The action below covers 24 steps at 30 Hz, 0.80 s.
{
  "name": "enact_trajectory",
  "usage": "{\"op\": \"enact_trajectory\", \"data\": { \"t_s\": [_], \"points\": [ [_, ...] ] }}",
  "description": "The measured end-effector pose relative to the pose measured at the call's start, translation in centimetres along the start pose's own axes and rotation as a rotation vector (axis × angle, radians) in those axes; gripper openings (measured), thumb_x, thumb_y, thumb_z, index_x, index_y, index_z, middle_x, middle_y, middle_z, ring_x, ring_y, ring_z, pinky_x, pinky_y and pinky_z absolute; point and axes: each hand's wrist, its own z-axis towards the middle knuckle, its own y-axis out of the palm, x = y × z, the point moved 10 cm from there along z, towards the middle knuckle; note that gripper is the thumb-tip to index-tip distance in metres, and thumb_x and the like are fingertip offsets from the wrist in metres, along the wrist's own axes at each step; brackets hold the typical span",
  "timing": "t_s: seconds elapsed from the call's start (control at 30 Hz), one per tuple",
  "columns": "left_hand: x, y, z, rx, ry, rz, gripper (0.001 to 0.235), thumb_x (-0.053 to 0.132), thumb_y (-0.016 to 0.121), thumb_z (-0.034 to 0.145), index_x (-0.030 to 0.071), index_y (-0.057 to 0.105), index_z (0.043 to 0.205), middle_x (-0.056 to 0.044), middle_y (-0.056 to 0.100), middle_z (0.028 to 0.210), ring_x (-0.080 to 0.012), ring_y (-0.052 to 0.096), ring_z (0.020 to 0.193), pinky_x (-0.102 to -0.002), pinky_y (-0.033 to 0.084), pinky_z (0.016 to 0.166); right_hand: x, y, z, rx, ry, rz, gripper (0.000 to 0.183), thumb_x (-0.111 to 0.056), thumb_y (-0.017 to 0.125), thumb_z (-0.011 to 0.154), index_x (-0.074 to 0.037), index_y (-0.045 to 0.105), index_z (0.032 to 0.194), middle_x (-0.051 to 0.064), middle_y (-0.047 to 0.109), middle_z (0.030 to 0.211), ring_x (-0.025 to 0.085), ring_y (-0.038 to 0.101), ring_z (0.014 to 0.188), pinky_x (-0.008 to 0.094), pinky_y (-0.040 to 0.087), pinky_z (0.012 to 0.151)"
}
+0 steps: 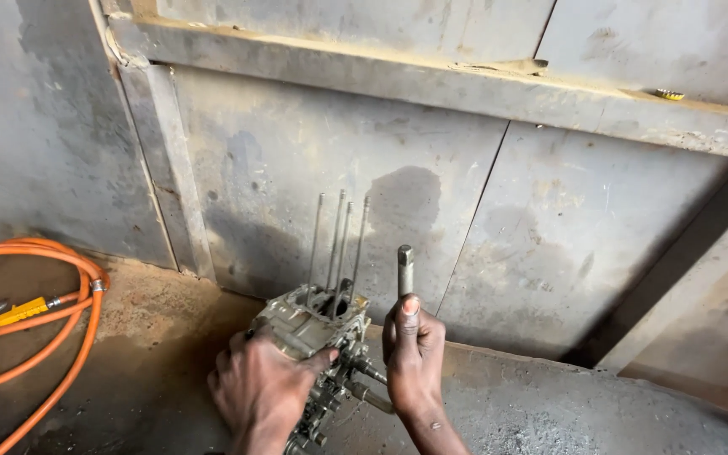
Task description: The person uses pliers to remove a small component from a disassembled engine block resting on the floor. They then use a socket wrench to tighten bolts on the engine's camshaft area.
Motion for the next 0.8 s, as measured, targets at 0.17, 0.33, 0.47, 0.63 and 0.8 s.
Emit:
{"op": "enact_trajectory", "data": {
  "t_s": [0.17, 0.33, 0.47, 0.63, 0.8],
  "points": [
    [-3.4, -2.5, 3.0, -0.046, -0.187, -0.042, 0.054, 0.072, 0.091, 0.064, 0.025, 0.067, 0.077, 0.001, 0.076, 0.078, -0.0199, 0.069, 0.078, -0.035, 0.048, 0.076, 0.5, 2.7, 2.2, -0.065, -0.006, 0.113, 0.061, -0.059, 0.038, 0.101, -0.017, 0.036, 0.057, -0.002, 0.033, 0.049, 0.01, 0.031, 0.041, 0.028, 0.024, 0.036],
    [-7.5, -3.9, 8.7, -0.092, -0.309, -0.087, 0.061, 0.066, 0.091, 0.075, 0.014, 0.061, 0.063, 0.001, 0.058, 0.054, -0.014, 0.052, 0.046, -0.027, 0.036, 0.045, 2.8, 7.6, 5.4, -0.078, 0.069, 0.173, 0.06, -0.069, 0.042, 0.093, -0.021, 0.036, 0.057, -0.006, 0.036, 0.049, 0.007, 0.028, 0.039, 0.027, 0.021, 0.032],
    [-7.9, -2.7, 11.8, -0.123, -0.192, -0.214, 0.067, 0.064, 0.087, 0.078, 0.014, 0.046, 0.058, 0.0, 0.049, 0.052, -0.017, 0.043, 0.044, -0.037, 0.039, 0.05, 1.9, 12.5, 8.1, -0.234, 0.058, -0.011, 0.057, -0.06, 0.036, 0.102, -0.02, 0.042, 0.061, -0.006, 0.041, 0.052, 0.008, 0.029, 0.041, 0.029, 0.022, 0.035],
    [-7.7, -2.7, 11.1, -0.153, -0.203, -0.293, 0.068, 0.058, 0.085, 0.085, 0.014, 0.039, 0.059, 0.002, 0.034, 0.053, -0.0147, 0.03, 0.044, -0.038, 0.044, 0.055, -0.8, 17.7, 9.5, -0.372, 0.034, -0.199, 0.056, -0.063, 0.039, 0.099, -0.022, 0.029, 0.063, -0.006, 0.028, 0.058, 0.009, 0.024, 0.051, 0.032, 0.019, 0.046],
    [-6.0, -1.9, 9.2, -0.284, -0.091, -0.33, 0.102, 0.06, 0.077, 0.083, -0.006, 0.042, 0.153, -0.032, 0.047, 0.154, -0.0483, 0.037, 0.149, -0.065, 0.02, 0.126, -0.7, 19.9, 8.1, -0.379, 0.06, -0.435, 0.068, -0.055, 0.053, 0.101, -0.003, 0.057, 0.058, 0.027, 0.057, 0.055, 0.042, 0.052, 0.058, 0.049, 0.042, 0.062]
  ]
}}
